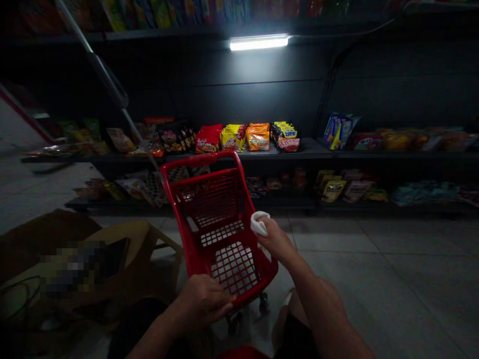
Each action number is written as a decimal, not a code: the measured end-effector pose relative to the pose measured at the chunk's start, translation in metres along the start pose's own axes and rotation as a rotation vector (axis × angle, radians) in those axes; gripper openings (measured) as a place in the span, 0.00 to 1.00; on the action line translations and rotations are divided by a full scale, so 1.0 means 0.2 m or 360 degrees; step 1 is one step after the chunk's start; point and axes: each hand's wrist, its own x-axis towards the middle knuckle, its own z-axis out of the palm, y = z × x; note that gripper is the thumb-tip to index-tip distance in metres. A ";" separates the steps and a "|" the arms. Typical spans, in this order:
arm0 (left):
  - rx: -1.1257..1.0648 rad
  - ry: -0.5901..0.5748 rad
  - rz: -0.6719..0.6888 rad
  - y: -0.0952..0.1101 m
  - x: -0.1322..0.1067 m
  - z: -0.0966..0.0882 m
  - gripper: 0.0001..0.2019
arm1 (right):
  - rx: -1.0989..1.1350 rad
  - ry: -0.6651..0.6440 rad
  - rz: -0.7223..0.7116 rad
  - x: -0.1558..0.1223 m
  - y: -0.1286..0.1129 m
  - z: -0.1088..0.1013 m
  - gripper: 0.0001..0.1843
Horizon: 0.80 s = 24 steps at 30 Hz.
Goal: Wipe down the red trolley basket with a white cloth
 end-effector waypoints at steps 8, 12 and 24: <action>-0.0135 -0.0159 -0.0019 -0.11 0.00 -0.08 0.12 | -0.0349 -0.0351 0.0099 -0.43 -0.09 -0.14 0.19; -0.0194 -0.0203 0.0032 -0.09 -0.01 -0.07 0.11 | -0.0646 -0.0355 0.0103 -0.30 -0.14 -0.21 0.14; -0.0683 0.0684 -0.0665 -0.20 0.04 -0.19 0.18 | -0.0872 -0.0353 -0.0530 0.38 -0.42 0.07 0.17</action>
